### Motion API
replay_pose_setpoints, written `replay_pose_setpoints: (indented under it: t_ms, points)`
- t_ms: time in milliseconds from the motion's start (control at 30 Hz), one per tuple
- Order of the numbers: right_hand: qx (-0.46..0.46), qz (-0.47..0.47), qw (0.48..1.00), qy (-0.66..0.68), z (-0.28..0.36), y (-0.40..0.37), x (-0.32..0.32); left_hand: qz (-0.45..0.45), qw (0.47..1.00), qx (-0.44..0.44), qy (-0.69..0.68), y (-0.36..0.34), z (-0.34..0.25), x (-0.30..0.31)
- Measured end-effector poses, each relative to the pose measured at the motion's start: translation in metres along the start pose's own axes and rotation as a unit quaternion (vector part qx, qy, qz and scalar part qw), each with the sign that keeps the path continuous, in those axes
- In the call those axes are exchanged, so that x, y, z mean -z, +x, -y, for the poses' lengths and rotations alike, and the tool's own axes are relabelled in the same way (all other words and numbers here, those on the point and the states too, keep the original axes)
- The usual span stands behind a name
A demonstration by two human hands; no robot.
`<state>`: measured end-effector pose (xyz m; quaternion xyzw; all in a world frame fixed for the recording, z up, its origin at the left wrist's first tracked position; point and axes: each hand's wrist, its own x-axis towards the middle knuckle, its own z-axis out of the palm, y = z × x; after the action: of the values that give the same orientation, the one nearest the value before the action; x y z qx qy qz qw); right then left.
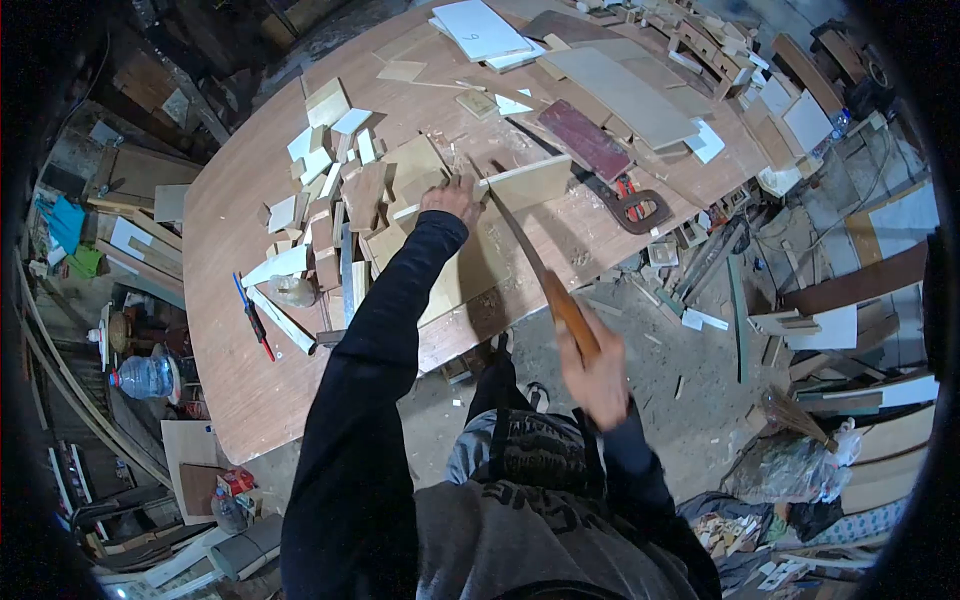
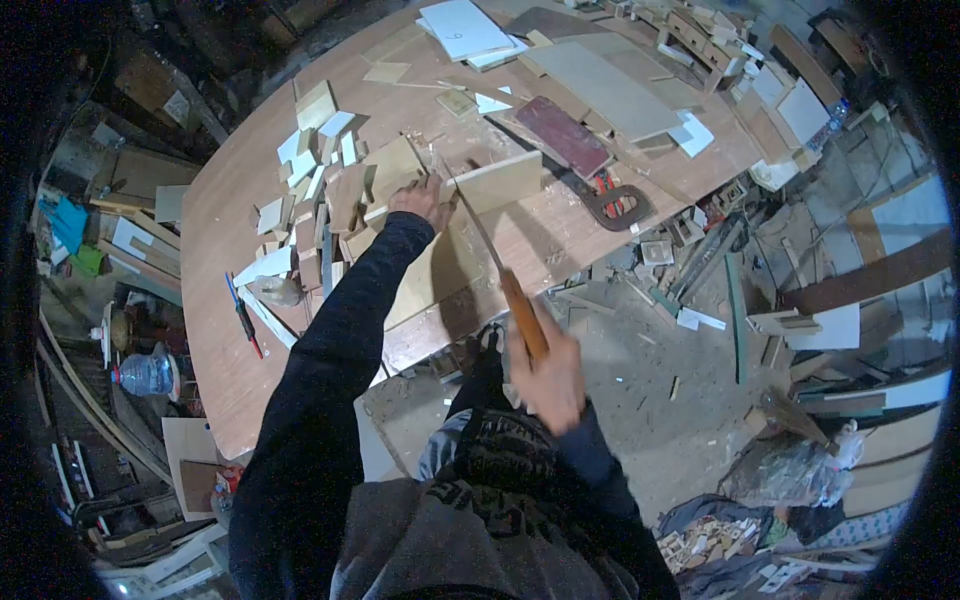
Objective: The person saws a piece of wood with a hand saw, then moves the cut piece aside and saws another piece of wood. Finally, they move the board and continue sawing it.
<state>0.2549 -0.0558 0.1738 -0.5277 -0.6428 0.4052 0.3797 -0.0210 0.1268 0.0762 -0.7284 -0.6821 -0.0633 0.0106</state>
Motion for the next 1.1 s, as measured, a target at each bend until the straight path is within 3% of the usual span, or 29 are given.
replay_pose_setpoints:
  t_ms: [100, 267, 367, 433, 533, 567, 667, 700, 833, 900, 1100]
  points:
    - [0.013, 0.011, 1.000, 0.026, 0.002, 0.026, -0.005, 0.024, 0.999, 0.042, 0.012, 0.000, -0.010, 0.011]
    - [0.019, -0.002, 1.000, 0.015, -0.034, 0.007, -0.023, 0.055, 0.997, 0.049, 0.016, 0.011, -0.002, 0.012]
    - [0.004, -0.003, 0.998, 0.058, -0.056, 0.000, -0.030, 0.074, 0.997, 0.031, 0.014, 0.019, 0.005, 0.016]
    - [-0.055, 0.012, 0.997, 0.060, -0.061, -0.006, -0.031, 0.082, 0.996, 0.027, 0.003, 0.021, 0.006, 0.011]
    - [0.022, -0.011, 1.000, 0.013, -0.035, -0.025, -0.016, 0.101, 0.994, 0.034, 0.015, 0.028, 0.013, 0.012]
    - [-0.033, 0.022, 0.999, -0.014, -0.018, -0.031, -0.004, 0.110, 0.993, 0.033, 0.013, 0.028, 0.012, 0.016]
    - [-0.041, 0.025, 0.999, 0.012, 0.005, -0.029, 0.011, 0.096, 0.995, 0.010, 0.021, 0.026, 0.009, 0.018]
    - [0.014, -0.005, 1.000, -0.008, -0.005, -0.021, 0.005, 0.077, 0.996, -0.012, 0.031, 0.021, 0.009, 0.016]
    - [0.030, 0.010, 0.999, -0.036, -0.006, 0.045, -0.022, 0.076, 0.997, -0.002, 0.032, 0.019, 0.013, 0.009]
    - [0.001, 0.025, 0.999, 0.022, -0.014, 0.046, -0.023, 0.068, 0.997, 0.006, 0.044, 0.020, 0.010, 0.015]
    - [0.045, -0.006, 0.997, 0.057, -0.095, 0.023, -0.060, 0.127, 0.992, 0.024, 0.008, 0.040, 0.021, 0.017]
